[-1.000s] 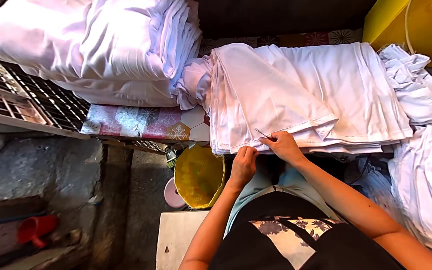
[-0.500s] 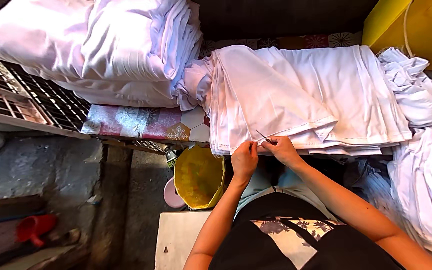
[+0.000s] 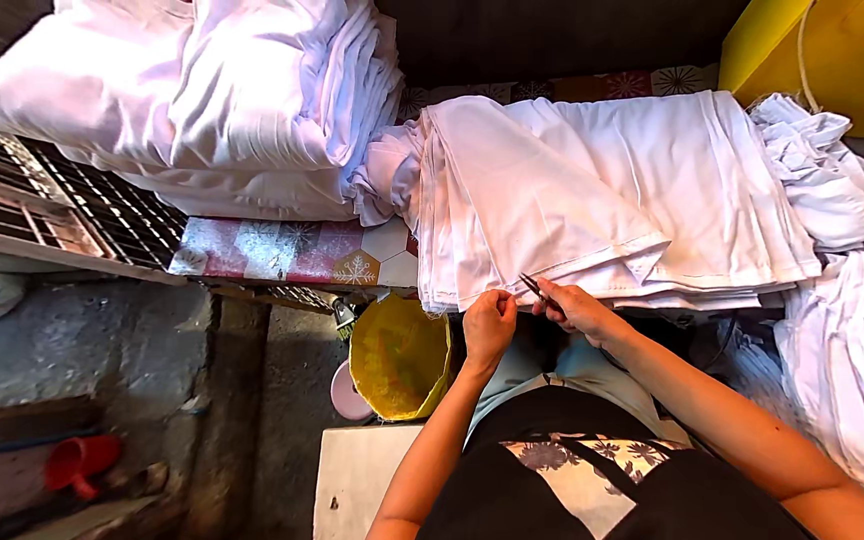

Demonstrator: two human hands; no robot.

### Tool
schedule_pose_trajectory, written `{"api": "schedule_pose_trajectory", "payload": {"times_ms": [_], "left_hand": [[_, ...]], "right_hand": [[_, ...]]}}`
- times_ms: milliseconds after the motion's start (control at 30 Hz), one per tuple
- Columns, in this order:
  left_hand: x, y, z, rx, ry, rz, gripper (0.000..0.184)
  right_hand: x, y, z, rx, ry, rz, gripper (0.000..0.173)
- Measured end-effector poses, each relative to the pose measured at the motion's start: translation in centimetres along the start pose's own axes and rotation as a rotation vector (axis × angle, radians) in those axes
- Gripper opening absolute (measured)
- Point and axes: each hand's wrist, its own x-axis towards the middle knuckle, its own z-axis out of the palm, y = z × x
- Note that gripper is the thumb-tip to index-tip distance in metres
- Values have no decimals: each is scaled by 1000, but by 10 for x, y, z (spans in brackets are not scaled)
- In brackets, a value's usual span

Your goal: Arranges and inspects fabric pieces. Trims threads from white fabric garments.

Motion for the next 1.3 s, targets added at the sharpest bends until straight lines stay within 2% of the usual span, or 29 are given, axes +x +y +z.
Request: {"api": "schedule_pose_trajectory", "payload": {"times_ms": [100, 267, 533, 733, 1000, 1067, 1167, 1200, 1267, 1300], "left_hand": [[-4, -1, -3, -47, 53, 21, 20], [-6, 1, -5, -60, 87, 52, 18], [-7, 0, -6, -92, 106, 74, 18], [-9, 0, -1, -110, 119, 116, 17], [-10, -2, 3, -144, 124, 141, 16], [-17, -5, -5, -135, 116, 156, 17], [-33, -17, -38, 26, 58, 112, 18], [-38, -22, -54, 140, 12, 49, 19], [-42, -30, -84, 397, -166, -196, 25], [-39, -34, -95, 484, -268, -345, 28]], "right_hand": [[-1, 9, 6, 3, -54, 64, 50], [6, 5, 14, 179, -115, 116, 48], [-1, 8, 8, 180, -153, 185, 50], [10, 6, 17, 395, -131, 201, 48], [7, 12, 24, 458, -6, 196, 49], [0, 8, 20, 298, 82, 61, 49], [0, 3, 9, -324, 356, -320, 33], [4, 2, 8, -531, 419, -438, 34], [19, 2, 9, -871, 442, -634, 45], [29, 4, 11, -1002, 416, -705, 38]]}}
